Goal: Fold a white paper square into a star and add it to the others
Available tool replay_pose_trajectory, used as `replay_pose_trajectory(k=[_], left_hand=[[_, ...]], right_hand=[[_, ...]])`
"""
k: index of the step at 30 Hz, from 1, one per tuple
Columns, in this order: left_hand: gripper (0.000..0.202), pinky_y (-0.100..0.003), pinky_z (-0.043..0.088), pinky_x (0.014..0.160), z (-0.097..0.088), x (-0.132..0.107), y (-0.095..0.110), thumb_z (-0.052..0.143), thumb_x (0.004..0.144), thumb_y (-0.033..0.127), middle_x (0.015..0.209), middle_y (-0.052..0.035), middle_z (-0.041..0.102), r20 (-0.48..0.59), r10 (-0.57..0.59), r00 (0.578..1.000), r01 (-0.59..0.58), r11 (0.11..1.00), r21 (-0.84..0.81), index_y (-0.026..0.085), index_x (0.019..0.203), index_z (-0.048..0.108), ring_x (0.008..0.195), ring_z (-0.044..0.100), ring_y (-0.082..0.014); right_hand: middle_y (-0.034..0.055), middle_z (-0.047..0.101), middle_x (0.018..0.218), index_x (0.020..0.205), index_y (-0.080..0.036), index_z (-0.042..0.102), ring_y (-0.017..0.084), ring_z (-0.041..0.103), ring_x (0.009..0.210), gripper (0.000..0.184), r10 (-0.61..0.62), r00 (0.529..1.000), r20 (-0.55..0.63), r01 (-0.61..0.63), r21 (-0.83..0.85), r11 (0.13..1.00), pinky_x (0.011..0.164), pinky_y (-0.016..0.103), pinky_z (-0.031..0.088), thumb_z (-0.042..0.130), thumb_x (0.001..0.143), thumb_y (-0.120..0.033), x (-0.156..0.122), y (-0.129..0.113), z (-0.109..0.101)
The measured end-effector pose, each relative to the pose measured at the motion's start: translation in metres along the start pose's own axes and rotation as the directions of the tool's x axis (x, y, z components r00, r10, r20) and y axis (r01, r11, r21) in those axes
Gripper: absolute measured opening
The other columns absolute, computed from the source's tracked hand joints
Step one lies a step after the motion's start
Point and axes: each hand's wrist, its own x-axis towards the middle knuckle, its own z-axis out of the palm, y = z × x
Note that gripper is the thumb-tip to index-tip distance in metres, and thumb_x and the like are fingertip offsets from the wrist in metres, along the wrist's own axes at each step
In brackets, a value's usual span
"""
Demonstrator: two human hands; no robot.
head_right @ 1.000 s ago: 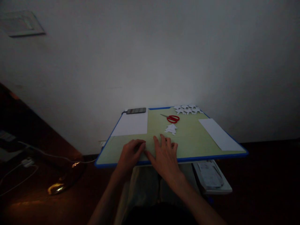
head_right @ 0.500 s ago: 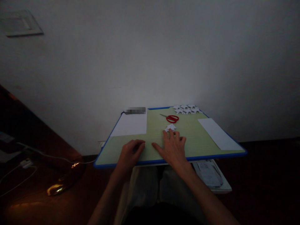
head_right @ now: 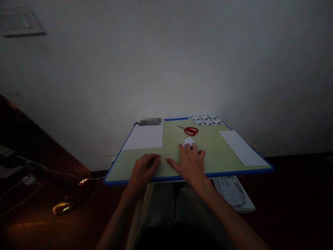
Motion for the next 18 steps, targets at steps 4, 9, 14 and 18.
replay_pose_trajectory(k=[4, 9, 14, 18], left_hand=[[0.015, -0.036, 0.056, 0.082, 0.0, 0.0, 0.001, 0.063, 0.1, 0.023, 0.094, -0.0083, 0.081, 0.0, 0.001, 1.0, -0.001, 1.0, 0.0, 0.02, 0.099, 0.078, 0.087, 0.074, -0.0238], [0.015, -0.037, 0.055, 0.083, 0.002, -0.001, 0.0, 0.063, 0.1, 0.024, 0.095, -0.0088, 0.08, -0.002, -0.002, 1.0, 0.002, 1.0, 0.005, 0.019, 0.1, 0.078, 0.087, 0.074, -0.024], [0.016, -0.036, 0.055, 0.082, 0.002, 0.0, -0.001, 0.062, 0.101, 0.024, 0.095, -0.0081, 0.08, 0.002, 0.007, 1.0, -0.007, 1.0, 0.009, 0.019, 0.1, 0.077, 0.088, 0.074, -0.0238], [0.017, -0.036, 0.055, 0.081, 0.001, 0.0, -0.001, 0.061, 0.101, 0.024, 0.094, -0.008, 0.08, -0.001, 0.015, 1.0, -0.015, 1.0, 0.009, 0.019, 0.099, 0.078, 0.087, 0.074, -0.0239]], right_hand=[[0.0224, 0.074, 0.126, 0.145, -0.014, 0.061, 0.041, 0.056, 0.116, 0.068, -0.011, 1.0, 0.021, 0.011, -0.024, 1.0, 0.094, 0.056, 0.037, 0.048, 0.104, -0.067, -0.007, -0.007, -0.006], [0.0207, 0.073, 0.129, 0.156, -0.014, 0.052, 0.04, 0.056, 0.115, 0.065, 0.009, 1.0, 0.011, -0.009, -0.016, 1.0, 0.092, 0.055, 0.037, 0.051, 0.107, -0.057, -0.01, -0.008, -0.004], [0.0207, 0.073, 0.13, 0.156, -0.015, 0.052, 0.039, 0.055, 0.115, 0.064, -0.004, 1.0, 0.01, 0.004, -0.001, 1.0, 0.094, 0.055, 0.036, 0.05, 0.107, -0.056, -0.01, -0.006, -0.001], [0.0179, 0.075, 0.13, 0.142, -0.017, 0.062, 0.04, 0.054, 0.121, 0.057, 0.004, 0.999, 0.036, -0.006, 0.055, 0.998, 0.099, 0.056, 0.036, 0.053, 0.105, -0.06, 0.009, 0.013, -0.005]])
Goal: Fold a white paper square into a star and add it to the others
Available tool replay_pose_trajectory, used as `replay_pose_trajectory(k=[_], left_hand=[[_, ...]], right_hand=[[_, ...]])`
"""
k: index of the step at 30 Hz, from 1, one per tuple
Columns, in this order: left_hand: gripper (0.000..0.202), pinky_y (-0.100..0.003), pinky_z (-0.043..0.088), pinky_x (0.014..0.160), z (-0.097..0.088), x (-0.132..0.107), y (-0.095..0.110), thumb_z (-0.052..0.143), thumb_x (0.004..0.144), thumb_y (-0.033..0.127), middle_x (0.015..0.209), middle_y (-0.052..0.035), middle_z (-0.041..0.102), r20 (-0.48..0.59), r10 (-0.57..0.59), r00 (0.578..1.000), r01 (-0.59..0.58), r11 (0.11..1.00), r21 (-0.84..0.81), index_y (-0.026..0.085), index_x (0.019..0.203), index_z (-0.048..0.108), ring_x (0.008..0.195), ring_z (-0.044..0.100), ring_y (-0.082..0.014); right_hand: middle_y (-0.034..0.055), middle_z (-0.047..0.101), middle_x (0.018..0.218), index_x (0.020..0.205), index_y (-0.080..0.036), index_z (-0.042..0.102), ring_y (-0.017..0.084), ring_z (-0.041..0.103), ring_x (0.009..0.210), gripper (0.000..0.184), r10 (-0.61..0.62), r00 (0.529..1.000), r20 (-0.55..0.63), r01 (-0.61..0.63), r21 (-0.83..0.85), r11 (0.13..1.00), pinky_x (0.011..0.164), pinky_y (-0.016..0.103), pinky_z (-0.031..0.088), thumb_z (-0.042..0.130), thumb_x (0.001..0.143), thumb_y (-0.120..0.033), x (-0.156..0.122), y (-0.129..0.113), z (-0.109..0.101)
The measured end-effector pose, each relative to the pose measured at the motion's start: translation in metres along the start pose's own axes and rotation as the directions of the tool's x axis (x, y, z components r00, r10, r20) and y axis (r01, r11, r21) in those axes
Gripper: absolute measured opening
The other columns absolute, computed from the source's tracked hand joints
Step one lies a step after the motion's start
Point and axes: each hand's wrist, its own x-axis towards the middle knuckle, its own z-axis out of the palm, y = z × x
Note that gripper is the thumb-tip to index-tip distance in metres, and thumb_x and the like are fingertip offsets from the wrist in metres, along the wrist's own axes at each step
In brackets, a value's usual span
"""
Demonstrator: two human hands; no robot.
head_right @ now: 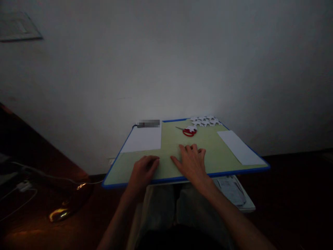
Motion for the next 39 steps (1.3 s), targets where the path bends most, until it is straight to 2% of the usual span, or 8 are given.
replay_pose_trajectory(k=[5, 9, 16, 20, 23, 30, 34, 39], left_hand=[[0.017, -0.038, 0.055, 0.083, 0.0, 0.0, 0.0, 0.062, 0.1, 0.024, 0.095, -0.0082, 0.081, 0.003, 0.002, 1.0, -0.002, 1.0, -0.004, 0.02, 0.099, 0.078, 0.09, 0.074, -0.0253], [0.017, -0.039, 0.056, 0.085, 0.0, 0.0, 0.001, 0.061, 0.1, 0.024, 0.095, -0.0086, 0.08, 0.002, -0.001, 1.0, 0.001, 1.0, -0.004, 0.019, 0.1, 0.077, 0.09, 0.074, -0.0254], [0.017, -0.036, 0.056, 0.081, -0.002, -0.001, 0.001, 0.061, 0.1, 0.023, 0.093, -0.0082, 0.079, 0.001, 0.013, 1.0, -0.013, 1.0, 0.001, 0.018, 0.098, 0.077, 0.087, 0.074, -0.0237], [0.017, -0.037, 0.055, 0.08, -0.001, -0.001, -0.001, 0.061, 0.1, 0.023, 0.092, -0.008, 0.079, -0.009, 0.012, 1.0, -0.012, 1.0, 0.005, 0.019, 0.097, 0.077, 0.086, 0.073, -0.0243], [0.016, -0.038, 0.055, 0.081, -0.001, -0.001, -0.002, 0.061, 0.1, 0.023, 0.093, -0.0077, 0.079, -0.011, 0.021, 1.0, -0.021, 1.0, 0.004, 0.019, 0.098, 0.077, 0.088, 0.073, -0.0243], [0.016, -0.038, 0.056, 0.083, -0.003, -0.001, -0.001, 0.061, 0.1, 0.021, 0.094, -0.0074, 0.08, -0.001, 0.035, 0.999, -0.035, 0.999, 0.011, 0.02, 0.097, 0.077, 0.089, 0.074, -0.0248], [0.016, -0.038, 0.056, 0.084, -0.002, -0.001, 0.0, 0.061, 0.101, 0.022, 0.095, -0.0076, 0.081, -0.007, 0.035, 0.999, -0.035, 0.999, 0.011, 0.02, 0.098, 0.077, 0.09, 0.073, -0.025], [0.016, -0.038, 0.056, 0.084, -0.001, -0.001, 0.0, 0.061, 0.1, 0.022, 0.095, -0.0081, 0.08, -0.009, 0.029, 1.0, -0.029, 1.0, 0.01, 0.02, 0.099, 0.077, 0.09, 0.073, -0.0249]], right_hand=[[0.0226, 0.067, 0.143, 0.137, -0.012, 0.06, 0.044, 0.049, 0.13, 0.056, 0.095, 0.995, -0.023, -0.096, -0.009, 0.995, 0.1, 0.058, 0.036, 0.051, 0.105, -0.057, 0.058, 0.034, -0.002], [0.0241, 0.068, 0.138, 0.127, -0.013, 0.064, 0.045, 0.049, 0.131, 0.059, 0.083, 0.997, 0.01, -0.083, -0.01, 0.997, 0.104, 0.059, 0.036, 0.054, 0.1, -0.065, 0.097, 0.041, 0.013], [0.0261, 0.059, 0.153, 0.151, -0.012, 0.051, 0.047, 0.046, 0.14, 0.067, 0.119, 0.993, -0.006, -0.119, -0.015, 0.993, 0.111, 0.067, 0.036, 0.05, 0.104, -0.059, 0.137, 0.057, 0.03], [0.0225, 0.065, 0.145, 0.147, -0.016, 0.057, 0.042, 0.057, 0.134, 0.06, 0.091, 0.995, 0.047, -0.091, -0.009, 0.996, 0.108, 0.066, 0.047, 0.062, 0.102, -0.055, 0.149, 0.076, 0.034], [0.0123, 0.066, 0.141, 0.14, -0.02, 0.063, 0.029, 0.068, 0.121, 0.043, 0.027, 0.998, 0.052, -0.027, 0.011, 1.0, 0.102, 0.053, 0.059, 0.068, 0.103, -0.042, 0.15, 0.089, 0.037], [0.0119, 0.067, 0.141, 0.138, -0.02, 0.065, 0.028, 0.069, 0.122, 0.036, -0.189, 0.982, -0.003, 0.188, 0.06, 0.98, 0.104, 0.052, 0.058, 0.067, 0.105, -0.034, 0.131, 0.126, 0.034], [0.0187, 0.074, 0.13, 0.14, -0.014, 0.067, 0.032, 0.069, 0.122, 0.038, -0.306, 0.951, -0.034, 0.308, 0.08, 0.948, 0.108, 0.05, 0.056, 0.05, 0.106, -0.019, 0.097, 0.152, 0.02], [0.0114, 0.077, 0.127, 0.136, -0.024, 0.071, 0.025, 0.072, 0.116, 0.039, -0.455, 0.89, -0.039, 0.456, 0.137, 0.88, 0.101, 0.042, 0.059, 0.048, 0.105, -0.021, 0.044, 0.169, 0.007]])
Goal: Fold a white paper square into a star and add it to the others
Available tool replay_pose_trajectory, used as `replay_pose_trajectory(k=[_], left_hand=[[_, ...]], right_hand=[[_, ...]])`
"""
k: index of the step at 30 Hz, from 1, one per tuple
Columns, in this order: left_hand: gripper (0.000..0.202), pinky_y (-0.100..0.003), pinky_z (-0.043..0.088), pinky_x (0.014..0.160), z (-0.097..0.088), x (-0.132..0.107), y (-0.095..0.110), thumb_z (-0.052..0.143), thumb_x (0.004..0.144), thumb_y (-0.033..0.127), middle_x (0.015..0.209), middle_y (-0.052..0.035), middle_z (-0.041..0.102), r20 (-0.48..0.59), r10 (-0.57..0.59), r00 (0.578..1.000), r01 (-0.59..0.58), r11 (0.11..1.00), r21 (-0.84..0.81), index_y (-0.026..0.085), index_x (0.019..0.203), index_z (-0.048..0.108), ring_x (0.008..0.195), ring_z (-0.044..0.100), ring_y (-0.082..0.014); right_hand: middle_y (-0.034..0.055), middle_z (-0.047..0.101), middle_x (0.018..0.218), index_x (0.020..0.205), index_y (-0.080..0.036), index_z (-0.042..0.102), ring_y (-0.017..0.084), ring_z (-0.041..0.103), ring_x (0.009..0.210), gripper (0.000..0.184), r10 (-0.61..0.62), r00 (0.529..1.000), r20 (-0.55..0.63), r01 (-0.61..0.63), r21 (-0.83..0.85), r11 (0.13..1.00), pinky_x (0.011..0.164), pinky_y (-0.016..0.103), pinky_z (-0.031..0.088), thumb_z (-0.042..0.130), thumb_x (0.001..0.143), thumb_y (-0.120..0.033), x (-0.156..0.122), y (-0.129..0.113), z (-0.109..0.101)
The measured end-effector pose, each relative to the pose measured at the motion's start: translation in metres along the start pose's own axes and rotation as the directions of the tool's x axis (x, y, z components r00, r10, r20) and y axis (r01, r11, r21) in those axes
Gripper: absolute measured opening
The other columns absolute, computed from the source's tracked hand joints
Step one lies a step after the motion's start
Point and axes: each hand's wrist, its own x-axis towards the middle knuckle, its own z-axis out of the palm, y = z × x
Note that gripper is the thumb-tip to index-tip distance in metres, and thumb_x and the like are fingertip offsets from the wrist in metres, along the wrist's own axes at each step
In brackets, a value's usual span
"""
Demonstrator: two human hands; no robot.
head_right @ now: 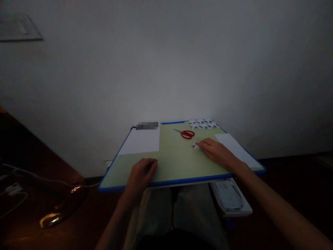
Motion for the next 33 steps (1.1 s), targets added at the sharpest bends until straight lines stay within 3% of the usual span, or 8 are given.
replay_pose_trajectory(k=[5, 8, 11, 14, 22, 26, 30, 33], left_hand=[[0.017, -0.038, 0.056, 0.084, 0.001, 0.001, 0.0, 0.061, 0.101, 0.025, 0.095, -0.0082, 0.08, 0.007, -0.002, 1.0, 0.002, 1.0, 0.007, 0.02, 0.098, 0.077, 0.09, 0.073, -0.0247], [0.018, -0.038, 0.057, 0.084, 0.002, 0.001, 0.0, 0.06, 0.101, 0.026, 0.095, -0.0085, 0.08, 0.006, -0.004, 1.0, 0.004, 1.0, 0.009, 0.02, 0.099, 0.077, 0.089, 0.074, -0.0245], [0.018, -0.04, 0.057, 0.085, 0.002, 0.002, 0.001, 0.06, 0.101, 0.027, 0.095, -0.0088, 0.08, 0.008, -0.002, 1.0, 0.002, 1.0, 0.017, 0.02, 0.099, 0.077, 0.091, 0.074, -0.0257], [0.018, -0.04, 0.057, 0.086, 0.001, 0.003, 0.002, 0.06, 0.101, 0.027, 0.095, -0.0085, 0.08, 0.016, 0.002, 1.0, -0.002, 1.0, 0.025, 0.021, 0.098, 0.077, 0.092, 0.074, -0.026], [0.019, -0.04, 0.058, 0.085, 0.001, 0.002, 0.003, 0.06, 0.101, 0.026, 0.094, -0.0091, 0.08, 0.011, 0.006, 1.0, -0.007, 1.0, 0.029, 0.019, 0.099, 0.077, 0.092, 0.074, -0.0263], [0.018, -0.04, 0.058, 0.085, 0.002, 0.002, 0.002, 0.06, 0.101, 0.026, 0.094, -0.0088, 0.08, 0.009, 0.009, 1.0, -0.01, 1.0, 0.023, 0.02, 0.098, 0.077, 0.091, 0.074, -0.0261], [0.019, -0.041, 0.058, 0.085, 0.002, 0.002, 0.001, 0.059, 0.102, 0.027, 0.094, -0.0087, 0.08, 0.004, 0.008, 1.0, -0.008, 1.0, 0.022, 0.02, 0.099, 0.076, 0.091, 0.074, -0.0259], [0.019, -0.041, 0.058, 0.085, 0.002, 0.002, 0.001, 0.059, 0.102, 0.027, 0.093, -0.0085, 0.08, -0.001, 0.013, 1.0, -0.013, 0.999, 0.031, 0.02, 0.099, 0.076, 0.09, 0.073, -0.0259]], right_hand=[[0.0132, 0.076, 0.13, 0.127, -0.023, 0.075, 0.032, 0.065, 0.126, 0.04, 0.085, 0.992, -0.097, -0.087, -0.016, 0.996, 0.107, 0.053, 0.052, 0.044, 0.103, -0.017, -0.028, -0.014, -0.003], [0.0174, 0.073, 0.124, 0.128, -0.02, 0.074, 0.035, 0.067, 0.118, 0.036, 0.235, 0.957, -0.17, -0.243, -0.028, 0.97, 0.102, 0.052, 0.054, 0.049, 0.106, -0.032, -0.036, -0.027, -0.001], [0.0167, 0.072, 0.123, 0.133, -0.022, 0.072, 0.034, 0.069, 0.114, 0.045, 0.344, 0.923, -0.173, -0.352, -0.015, 0.936, 0.097, 0.049, 0.056, 0.053, 0.104, -0.051, -0.037, -0.042, 0.004], [0.0189, 0.069, 0.128, 0.142, -0.021, 0.067, 0.038, 0.068, 0.116, 0.057, 0.421, 0.892, -0.165, -0.428, -0.004, 0.904, 0.098, 0.052, 0.056, 0.053, 0.102, -0.058, -0.03, -0.049, 0.01], [0.0152, 0.073, 0.125, 0.131, -0.021, 0.072, 0.033, 0.069, 0.118, 0.041, 0.41, 0.909, -0.079, -0.409, 0.028, 0.912, 0.102, 0.047, 0.054, 0.052, 0.103, -0.042, -0.014, -0.035, 0.013], [0.0154, 0.07, 0.13, 0.132, -0.023, 0.072, 0.036, 0.067, 0.123, 0.043, 0.419, 0.904, -0.081, -0.42, 0.003, 0.907, 0.1, 0.049, 0.054, 0.051, 0.104, -0.048, -0.024, -0.029, 0.004], [0.013, 0.069, 0.119, 0.138, -0.025, 0.07, 0.028, 0.073, 0.092, 0.05, 0.433, 0.899, -0.059, -0.435, -0.029, 0.9, 0.082, 0.042, 0.058, 0.051, 0.103, -0.056, -0.029, -0.028, -0.002], [0.0104, 0.068, 0.115, 0.142, -0.03, 0.069, 0.025, 0.072, 0.083, 0.053, 0.428, 0.903, -0.039, -0.43, -0.05, 0.902, 0.074, 0.038, 0.056, 0.052, 0.103, -0.061, -0.03, -0.031, -0.002]])
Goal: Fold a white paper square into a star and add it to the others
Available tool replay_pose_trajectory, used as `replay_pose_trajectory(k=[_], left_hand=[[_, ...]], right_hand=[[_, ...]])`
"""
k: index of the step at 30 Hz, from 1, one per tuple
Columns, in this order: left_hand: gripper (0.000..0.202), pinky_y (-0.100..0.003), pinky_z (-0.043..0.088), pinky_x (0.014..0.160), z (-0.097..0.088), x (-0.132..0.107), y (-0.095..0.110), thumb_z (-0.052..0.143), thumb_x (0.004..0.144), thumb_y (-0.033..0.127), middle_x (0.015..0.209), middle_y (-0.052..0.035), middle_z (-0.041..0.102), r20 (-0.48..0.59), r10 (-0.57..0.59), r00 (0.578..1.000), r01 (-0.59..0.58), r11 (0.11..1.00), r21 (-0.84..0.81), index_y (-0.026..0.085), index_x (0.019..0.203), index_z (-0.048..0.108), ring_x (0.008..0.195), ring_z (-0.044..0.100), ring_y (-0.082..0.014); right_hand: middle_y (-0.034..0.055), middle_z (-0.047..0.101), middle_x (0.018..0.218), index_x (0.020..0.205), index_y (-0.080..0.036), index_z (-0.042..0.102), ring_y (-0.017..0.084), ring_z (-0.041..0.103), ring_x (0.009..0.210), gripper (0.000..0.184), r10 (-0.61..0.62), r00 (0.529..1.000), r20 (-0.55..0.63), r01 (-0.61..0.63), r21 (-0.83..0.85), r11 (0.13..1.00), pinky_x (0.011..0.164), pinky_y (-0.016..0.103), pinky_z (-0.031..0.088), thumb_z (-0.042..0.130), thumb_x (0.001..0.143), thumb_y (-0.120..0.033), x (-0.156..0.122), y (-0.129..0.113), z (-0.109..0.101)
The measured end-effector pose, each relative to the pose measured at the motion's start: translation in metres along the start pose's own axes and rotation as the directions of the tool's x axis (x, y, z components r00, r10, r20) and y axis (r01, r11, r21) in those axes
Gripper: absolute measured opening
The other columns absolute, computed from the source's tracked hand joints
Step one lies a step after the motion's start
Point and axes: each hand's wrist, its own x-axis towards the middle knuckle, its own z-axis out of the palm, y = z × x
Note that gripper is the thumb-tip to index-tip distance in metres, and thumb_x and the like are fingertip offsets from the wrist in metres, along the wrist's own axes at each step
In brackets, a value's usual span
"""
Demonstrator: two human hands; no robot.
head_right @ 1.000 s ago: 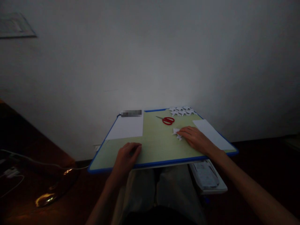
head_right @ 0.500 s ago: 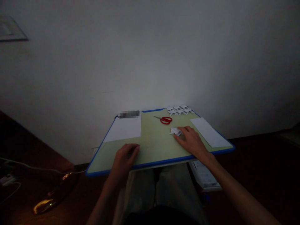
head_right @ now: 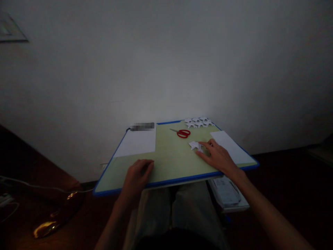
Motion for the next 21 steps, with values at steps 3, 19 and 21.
replay_pose_trajectory(k=[3, 19, 21], left_hand=[[0.018, -0.04, 0.057, 0.085, -0.0001, 0.0003, -0.0001, 0.059, 0.101, 0.026, 0.093, -0.0082, 0.08, 0.002, 0.011, 1.0, -0.011, 1.0, 0.003, 0.021, 0.098, 0.076, 0.091, 0.074, -0.0261], [0.019, -0.041, 0.058, 0.084, -0.0013, 0.0005, 0.0024, 0.058, 0.102, 0.027, 0.092, -0.0078, 0.08, -0.002, 0.027, 1.0, -0.027, 1.0, 0.009, 0.022, 0.099, 0.076, 0.091, 0.073, -0.0262], [0.018, -0.04, 0.058, 0.085, -0.0013, 0.0004, 0.0022, 0.059, 0.102, 0.026, 0.092, -0.0075, 0.08, -0.004, 0.029, 1.0, -0.029, 1.0, 0.007, 0.022, 0.098, 0.076, 0.091, 0.074, -0.026]], right_hand=[[0.0107, 0.068, 0.113, 0.14, -0.03, 0.071, 0.028, 0.072, 0.088, 0.054, -0.008, 1.0, 0.003, 0.008, -0.025, 1.0, 0.079, 0.041, 0.056, 0.053, 0.102, -0.063, -0.0013, -0.0021, 0.0005], [0.0107, 0.069, 0.117, 0.149, -0.029, 0.06, 0.029, 0.074, 0.094, 0.063, 0.01, 1.0, 0.029, -0.007, -0.079, 0.997, 0.074, 0.039, 0.055, 0.053, 0.1, -0.068, -0.0034, -0.0095, -0.0053], [0.0102, 0.069, 0.117, 0.151, -0.032, 0.06, 0.029, 0.073, 0.093, 0.065, -0.025, 0.998, 0.055, 0.029, -0.077, 0.997, 0.072, 0.038, 0.055, 0.054, 0.099, -0.07, -0.0006, -0.0096, -0.005]])
